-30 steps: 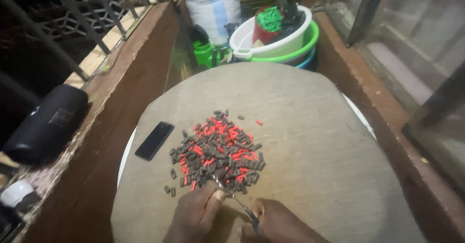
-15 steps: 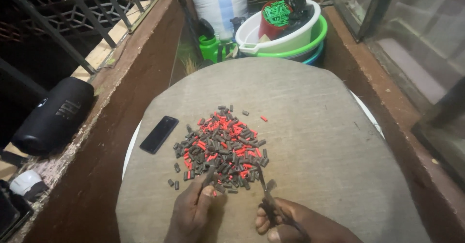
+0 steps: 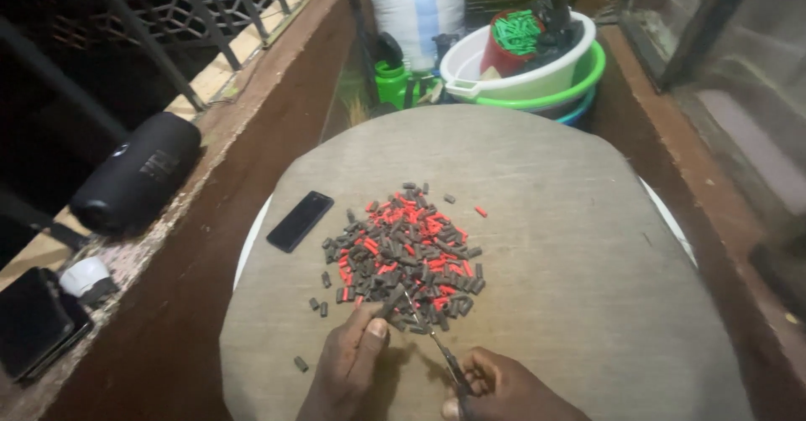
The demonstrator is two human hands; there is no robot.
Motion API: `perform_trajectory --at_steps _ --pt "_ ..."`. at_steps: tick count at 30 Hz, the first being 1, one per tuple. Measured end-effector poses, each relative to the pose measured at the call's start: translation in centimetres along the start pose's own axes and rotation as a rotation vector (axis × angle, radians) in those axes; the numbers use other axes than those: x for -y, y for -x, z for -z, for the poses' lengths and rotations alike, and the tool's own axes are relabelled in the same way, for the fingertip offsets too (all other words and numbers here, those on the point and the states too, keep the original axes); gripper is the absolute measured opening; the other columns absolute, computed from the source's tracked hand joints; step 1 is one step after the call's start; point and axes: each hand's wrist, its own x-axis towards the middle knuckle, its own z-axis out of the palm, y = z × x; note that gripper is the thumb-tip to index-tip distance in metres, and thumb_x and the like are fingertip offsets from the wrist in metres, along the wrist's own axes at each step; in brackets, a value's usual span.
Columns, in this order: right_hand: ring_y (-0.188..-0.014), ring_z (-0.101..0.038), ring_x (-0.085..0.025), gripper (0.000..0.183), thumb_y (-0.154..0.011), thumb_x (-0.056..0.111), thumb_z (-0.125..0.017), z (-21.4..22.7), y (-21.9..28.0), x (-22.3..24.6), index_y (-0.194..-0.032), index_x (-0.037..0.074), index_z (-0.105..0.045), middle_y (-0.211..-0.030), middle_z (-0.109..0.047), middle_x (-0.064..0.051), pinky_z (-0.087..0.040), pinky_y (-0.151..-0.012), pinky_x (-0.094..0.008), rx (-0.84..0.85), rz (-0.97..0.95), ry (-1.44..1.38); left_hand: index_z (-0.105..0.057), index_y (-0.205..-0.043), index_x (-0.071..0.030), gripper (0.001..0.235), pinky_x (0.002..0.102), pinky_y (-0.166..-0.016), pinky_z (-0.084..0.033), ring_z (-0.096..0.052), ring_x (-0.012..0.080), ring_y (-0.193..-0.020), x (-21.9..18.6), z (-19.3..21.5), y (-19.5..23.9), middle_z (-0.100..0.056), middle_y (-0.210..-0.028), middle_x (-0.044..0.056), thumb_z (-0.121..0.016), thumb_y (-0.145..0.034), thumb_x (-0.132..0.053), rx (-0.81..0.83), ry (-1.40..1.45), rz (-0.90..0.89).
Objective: Using hand snips to cut a long piece of black plastic tubing into many small, uniform segments.
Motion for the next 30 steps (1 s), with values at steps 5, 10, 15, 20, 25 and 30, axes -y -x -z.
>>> perform_trajectory --at_steps 5,10,15,20,25,30 --pt "-0.085 -0.065 -0.007 0.032 -0.075 0.029 -0.09 -0.6 -0.5 0.4 -0.103 0.02 -0.077 -0.095 -0.071 0.004 -0.048 -0.081 -0.021 -0.15 -0.146 0.255 -0.079 -0.101 -0.013 0.042 0.03 -0.067 -0.051 -0.066 0.0139 -0.071 2.9 -0.5 -1.1 -0.07 -0.076 -0.001 -0.048 -0.099 -0.042 -0.048 0.059 -0.169" --pt "-0.074 -0.063 -0.016 0.024 -0.082 0.008 -0.094 1.7 -4.0 -6.7 -0.1 0.007 -0.078 -0.083 -0.073 -0.01 -0.046 -0.069 -0.029 -0.172 0.067 -0.017 -0.068 -0.089 -0.016 0.025 0.037 -0.04 -0.053 -0.066 0.0164 -0.045 1.2 -2.0 0.9 -0.07 -0.058 0.003 -0.058 -0.09 -0.039 -0.063 0.136 -0.123" --pt "-0.071 -0.067 -0.03 0.039 -0.076 -0.001 -0.091 1.4 -2.0 -6.0 -0.114 -0.004 -0.081 -0.085 -0.077 -0.023 -0.049 -0.069 -0.038 -0.222 0.091 -0.295 -0.07 -0.096 -0.013 0.018 0.045 -0.065 -0.049 -0.065 0.0315 -0.071 1.9 -2.2 1.8 -0.069 -0.082 0.008 -0.062 -0.095 -0.029 -0.302 -0.155 -0.925" --pt "-0.076 -0.069 -0.029 0.029 -0.08 -0.008 -0.089 1.1 -1.8 -5.6 -0.109 -0.007 -0.083 -0.093 -0.082 -0.02 -0.051 -0.074 -0.039 -0.254 0.084 -0.241 -0.073 -0.093 -0.015 0.012 0.045 -0.061 -0.048 -0.063 0.0292 -0.065 4.1 1.2 2.3 -0.067 -0.077 0.005 -0.068 -0.096 -0.025 -0.51 -0.485 -0.887" --pt "-0.082 -0.065 -0.041 0.038 -0.085 -0.019 -0.078 -0.1 -0.6 -4.0 -0.122 -0.016 -0.074 -0.102 -0.071 -0.031 -0.056 -0.075 -0.055 -0.247 -0.005 -0.508 -0.069 -0.108 -0.025 0.015 0.066 -0.08 -0.046 -0.063 0.0445 -0.089 7.6 5.6 2.7 -0.074 -0.095 0.011 -0.062 -0.094 -0.027 -0.354 -0.724 0.001" --pt "-0.079 -0.067 -0.036 0.036 -0.084 -0.021 -0.081 -0.2 -0.9 -3.9 -0.12 -0.016 -0.08 -0.098 -0.075 -0.027 -0.057 -0.073 -0.05 -0.284 0.023 -0.392 -0.06 -0.135 -0.031 0.039 0.066 -0.091 -0.048 -0.065 0.0466 -0.101 9.6 5.5 1.9 -0.068 -0.118 0.009 -0.057 -0.096 -0.028 -0.219 -0.769 0.168"
